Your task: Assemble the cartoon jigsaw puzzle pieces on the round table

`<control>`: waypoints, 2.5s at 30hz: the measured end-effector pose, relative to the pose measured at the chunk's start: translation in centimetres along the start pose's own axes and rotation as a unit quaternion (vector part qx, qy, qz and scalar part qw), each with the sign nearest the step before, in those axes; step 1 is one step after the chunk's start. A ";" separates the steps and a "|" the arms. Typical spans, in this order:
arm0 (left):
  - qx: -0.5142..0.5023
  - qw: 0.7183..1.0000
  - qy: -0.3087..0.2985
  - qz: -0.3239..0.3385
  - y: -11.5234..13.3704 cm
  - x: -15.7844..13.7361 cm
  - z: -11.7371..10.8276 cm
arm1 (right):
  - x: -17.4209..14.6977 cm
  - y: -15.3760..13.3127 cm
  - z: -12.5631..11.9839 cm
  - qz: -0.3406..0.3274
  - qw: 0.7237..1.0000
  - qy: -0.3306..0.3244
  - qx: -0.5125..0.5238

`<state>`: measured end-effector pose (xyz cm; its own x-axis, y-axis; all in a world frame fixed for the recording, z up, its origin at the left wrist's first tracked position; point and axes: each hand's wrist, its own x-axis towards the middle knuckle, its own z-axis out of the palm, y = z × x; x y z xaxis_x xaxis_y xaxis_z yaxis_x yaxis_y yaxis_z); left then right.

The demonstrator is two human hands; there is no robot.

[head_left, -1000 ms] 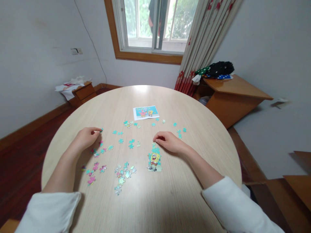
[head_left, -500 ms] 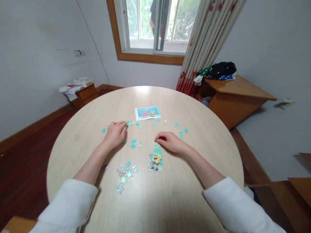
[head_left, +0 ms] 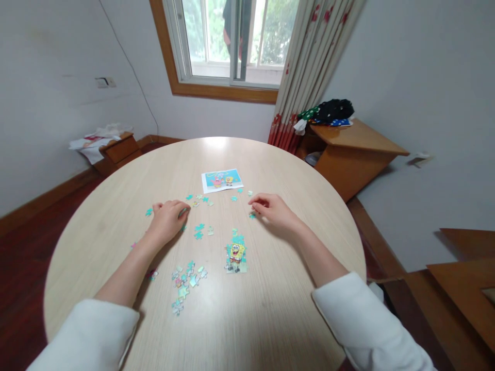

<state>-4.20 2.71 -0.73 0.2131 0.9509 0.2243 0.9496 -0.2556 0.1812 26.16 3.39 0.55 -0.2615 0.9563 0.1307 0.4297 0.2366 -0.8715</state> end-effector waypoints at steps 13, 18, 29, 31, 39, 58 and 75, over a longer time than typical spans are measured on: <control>-0.017 0.998 0.025 -0.055 -0.4 -0.4 -0.2 | 0.2 4.5 -6.8 0.119 0.970 0.153 -0.143; -0.037 0.996 0.039 -0.067 -0.7 -0.5 -0.5 | 0.2 4.5 -6.5 0.111 0.977 0.100 -0.153; -0.050 0.995 0.054 -0.061 -0.4 -0.8 -0.9 | 0.1 4.4 -6.4 0.118 0.968 0.125 -0.186; -0.057 0.994 0.063 -0.063 -0.3 -0.8 -0.9 | 0.1 4.5 -6.6 0.123 0.960 0.139 -0.209; -0.066 0.993 0.074 -0.071 -0.4 -0.9 -0.8 | -0.1 4.7 -7.4 0.158 0.950 0.102 -0.247; -0.057 0.993 0.062 -0.084 -0.1 -0.8 -1.0 | -0.9 3.5 -6.5 0.087 0.989 -0.112 -0.051; -0.095 0.989 0.080 -0.079 1.4 -1.2 -1.9 | -0.6 3.7 -6.6 0.094 0.986 -0.068 -0.119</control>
<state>-3.52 0.89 1.06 0.0121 0.9454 0.3256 0.9046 -0.1491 0.3994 33.60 4.86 0.35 -0.2644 0.9591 -0.1008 0.6681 0.1068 -0.7364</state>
